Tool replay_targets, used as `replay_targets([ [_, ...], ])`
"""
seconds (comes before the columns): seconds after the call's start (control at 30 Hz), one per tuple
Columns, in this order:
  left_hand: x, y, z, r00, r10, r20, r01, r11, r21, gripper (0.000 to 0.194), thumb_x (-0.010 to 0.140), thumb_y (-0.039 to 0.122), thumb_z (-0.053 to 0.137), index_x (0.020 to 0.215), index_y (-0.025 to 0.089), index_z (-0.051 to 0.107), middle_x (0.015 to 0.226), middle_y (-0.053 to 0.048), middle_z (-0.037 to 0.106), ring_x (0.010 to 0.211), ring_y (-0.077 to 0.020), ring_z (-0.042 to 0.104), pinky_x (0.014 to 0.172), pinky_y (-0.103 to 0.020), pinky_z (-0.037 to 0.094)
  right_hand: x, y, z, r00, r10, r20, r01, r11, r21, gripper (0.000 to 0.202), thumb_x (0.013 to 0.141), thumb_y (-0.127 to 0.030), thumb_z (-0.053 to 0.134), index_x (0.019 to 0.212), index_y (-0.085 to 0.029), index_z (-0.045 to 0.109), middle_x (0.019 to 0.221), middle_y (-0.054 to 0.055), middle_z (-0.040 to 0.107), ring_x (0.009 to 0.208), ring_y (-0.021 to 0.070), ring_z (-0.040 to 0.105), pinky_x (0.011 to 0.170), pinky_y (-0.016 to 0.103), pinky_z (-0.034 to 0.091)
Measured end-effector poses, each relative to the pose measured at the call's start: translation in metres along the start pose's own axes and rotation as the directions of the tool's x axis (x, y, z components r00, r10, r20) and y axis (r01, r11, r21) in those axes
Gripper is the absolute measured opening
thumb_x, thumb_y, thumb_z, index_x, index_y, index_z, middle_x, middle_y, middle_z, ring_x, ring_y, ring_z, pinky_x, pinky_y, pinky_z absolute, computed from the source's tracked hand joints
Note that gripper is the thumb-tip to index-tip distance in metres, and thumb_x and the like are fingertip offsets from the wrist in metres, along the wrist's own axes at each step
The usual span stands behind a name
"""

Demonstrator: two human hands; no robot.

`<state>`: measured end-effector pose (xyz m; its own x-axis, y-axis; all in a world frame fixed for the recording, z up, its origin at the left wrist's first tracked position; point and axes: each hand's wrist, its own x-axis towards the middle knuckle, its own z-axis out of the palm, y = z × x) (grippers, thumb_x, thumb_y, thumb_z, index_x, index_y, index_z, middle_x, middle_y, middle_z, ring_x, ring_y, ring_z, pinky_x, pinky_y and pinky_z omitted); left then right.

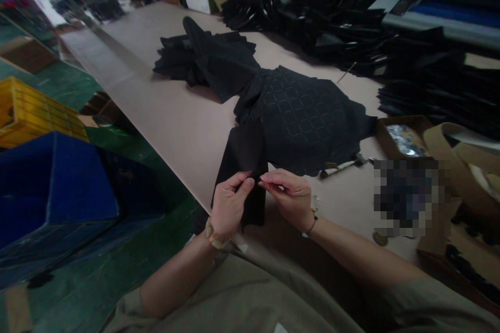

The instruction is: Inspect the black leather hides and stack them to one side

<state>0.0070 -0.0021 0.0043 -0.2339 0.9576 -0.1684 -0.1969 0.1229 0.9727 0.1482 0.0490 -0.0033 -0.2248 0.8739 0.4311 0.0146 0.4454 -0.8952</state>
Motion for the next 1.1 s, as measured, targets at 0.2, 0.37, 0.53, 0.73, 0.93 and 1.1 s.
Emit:
replay_targets([
  [0.2, -0.001, -0.003, 0.002, 0.999, 0.016, -0.033, -0.014, 0.998, 0.058, 0.031, 0.086, 0.040, 0.066, 0.105, 0.016, 0.073, 0.098, -0.005, 0.074, 0.092, -0.0185, 0.067, 0.086, -0.028, 0.052, 0.002, -0.002, -0.001, 0.998, 0.052, 0.021, -0.051, 0.998, -0.032, 0.004, 0.081, -0.028, 0.075, 0.077, -0.025, 0.076, 0.080, 0.003, 0.075, 0.071, 0.0185, 0.069, 0.067, 0.033, 0.060],
  [0.37, -0.001, -0.005, -0.001, 0.999, 0.033, -0.033, -0.029, 0.994, 0.106, 0.029, 0.087, 0.039, 0.064, 0.102, 0.016, 0.073, 0.094, -0.004, 0.073, 0.090, -0.0176, 0.066, 0.084, -0.027, 0.051, 0.006, 0.000, -0.003, 0.994, 0.074, 0.076, -0.072, 0.997, -0.024, 0.006, 0.081, -0.030, 0.075, 0.078, -0.025, 0.076, 0.078, 0.003, 0.075, 0.070, 0.0182, 0.069, 0.066, 0.031, 0.058],
  [0.53, 0.003, 0.007, -0.011, 0.994, 0.081, 0.076, -0.097, 0.967, 0.237, 0.023, 0.088, 0.035, 0.062, 0.096, 0.017, 0.073, 0.095, -0.003, 0.072, 0.092, -0.0171, 0.064, 0.086, -0.025, 0.048, 0.012, 0.003, -0.007, 0.979, 0.123, 0.162, -0.132, 0.990, 0.048, 0.010, 0.078, -0.033, 0.078, 0.076, -0.024, 0.077, 0.074, 0.003, 0.074, 0.066, 0.0168, 0.067, 0.062, 0.029, 0.056],
  [0.73, 0.010, 0.015, -0.014, 0.983, 0.107, 0.147, -0.150, 0.934, 0.325, 0.021, 0.089, 0.029, 0.060, 0.099, 0.018, 0.075, 0.097, -0.003, 0.073, 0.093, -0.0176, 0.065, 0.087, -0.027, 0.048, 0.017, 0.005, -0.015, 0.964, 0.083, 0.253, -0.096, 0.995, 0.040, 0.011, 0.080, -0.034, 0.076, 0.079, -0.023, 0.077, 0.074, 0.003, 0.072, 0.067, 0.0161, 0.066, 0.063, 0.029, 0.053],
  [0.93, 0.008, 0.022, -0.016, 0.953, 0.230, 0.197, -0.289, 0.883, 0.369, 0.015, 0.086, 0.028, 0.065, 0.090, 0.018, 0.074, 0.092, -0.005, 0.072, 0.087, -0.0166, 0.065, 0.079, -0.026, 0.051, 0.015, 0.005, -0.014, 0.962, 0.165, 0.218, -0.174, 0.984, 0.025, 0.022, 0.078, -0.041, 0.078, 0.083, -0.022, 0.068, 0.073, 0.001, 0.069, 0.065, 0.0143, 0.064, 0.059, 0.026, 0.052],
  [1.1, 0.005, 0.023, -0.020, 0.863, 0.435, 0.257, -0.502, 0.680, 0.534, 0.011, 0.084, 0.027, 0.069, 0.090, 0.019, 0.075, 0.092, -0.006, 0.072, 0.085, -0.0169, 0.068, 0.077, -0.027, 0.054, 0.013, 0.007, -0.021, 0.998, 0.030, 0.055, -0.023, 0.992, -0.121, 0.052, 0.070, -0.047, 0.083, 0.112, -0.026, 0.059, 0.102, 0.006, 0.066, 0.081, 0.0182, 0.065, 0.063, 0.030, 0.056],
])
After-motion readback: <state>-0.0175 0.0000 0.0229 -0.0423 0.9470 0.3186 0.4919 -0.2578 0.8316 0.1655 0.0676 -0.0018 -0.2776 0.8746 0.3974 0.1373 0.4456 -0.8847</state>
